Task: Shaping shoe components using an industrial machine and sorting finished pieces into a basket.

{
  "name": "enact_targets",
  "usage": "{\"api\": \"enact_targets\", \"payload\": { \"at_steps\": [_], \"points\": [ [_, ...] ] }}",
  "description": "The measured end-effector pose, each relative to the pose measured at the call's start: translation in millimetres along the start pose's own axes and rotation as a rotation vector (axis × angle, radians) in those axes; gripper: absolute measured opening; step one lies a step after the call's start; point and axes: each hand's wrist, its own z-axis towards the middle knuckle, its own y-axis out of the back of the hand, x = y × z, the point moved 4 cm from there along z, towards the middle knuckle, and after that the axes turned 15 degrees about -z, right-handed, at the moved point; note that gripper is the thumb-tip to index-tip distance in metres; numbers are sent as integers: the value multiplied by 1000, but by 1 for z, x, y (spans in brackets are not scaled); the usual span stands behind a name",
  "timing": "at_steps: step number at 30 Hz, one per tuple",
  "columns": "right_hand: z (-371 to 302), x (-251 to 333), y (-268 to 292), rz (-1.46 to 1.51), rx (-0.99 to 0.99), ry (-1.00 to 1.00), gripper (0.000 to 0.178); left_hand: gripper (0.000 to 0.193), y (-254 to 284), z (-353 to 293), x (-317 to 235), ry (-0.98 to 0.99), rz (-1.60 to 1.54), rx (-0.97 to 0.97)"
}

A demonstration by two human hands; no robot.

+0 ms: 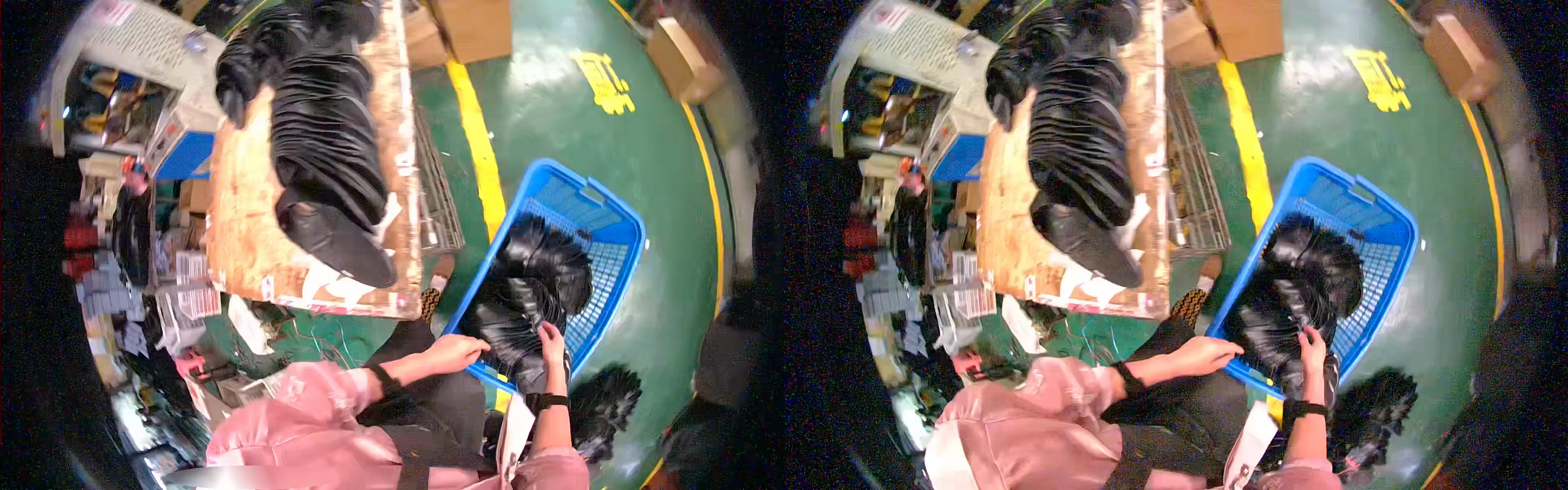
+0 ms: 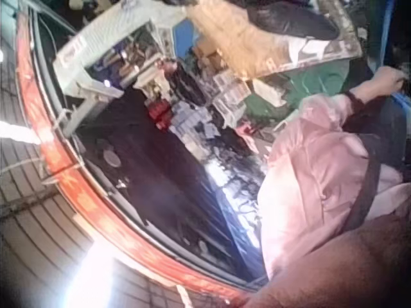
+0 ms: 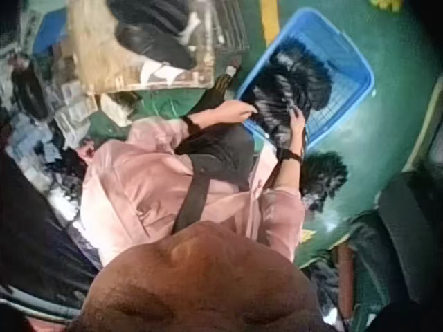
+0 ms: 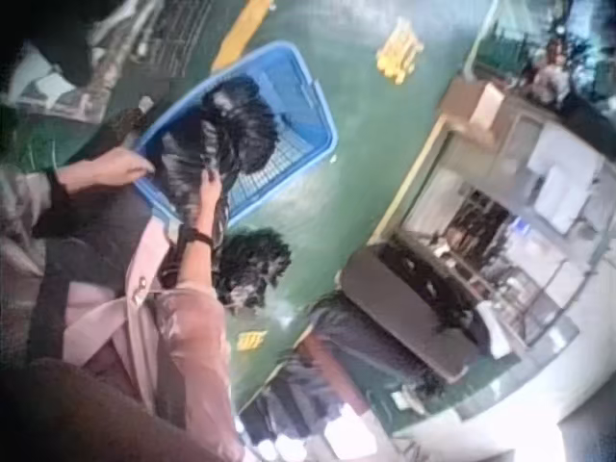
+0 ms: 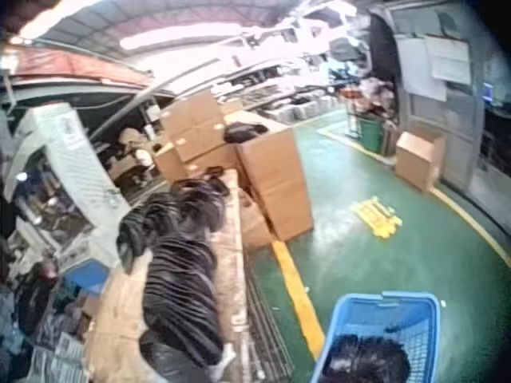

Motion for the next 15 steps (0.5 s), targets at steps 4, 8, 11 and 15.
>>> {"api": "enact_targets", "payload": {
  "at_steps": [4,8,11,15],
  "points": [
    [-15,212,25,327,73,208,26,19,89,-93,-79,-150,-34,-311],
    [-17,368,41,387,147,263,25,14,189,-165,-84,-140,151,-787],
    [-80,486,27,303,496,560,26,10,291,-209,-96,-167,93,-1224],
    [-147,564,-77,476,834,638,50,15,467,-210,-76,-149,98,-1347]
  ]
}}
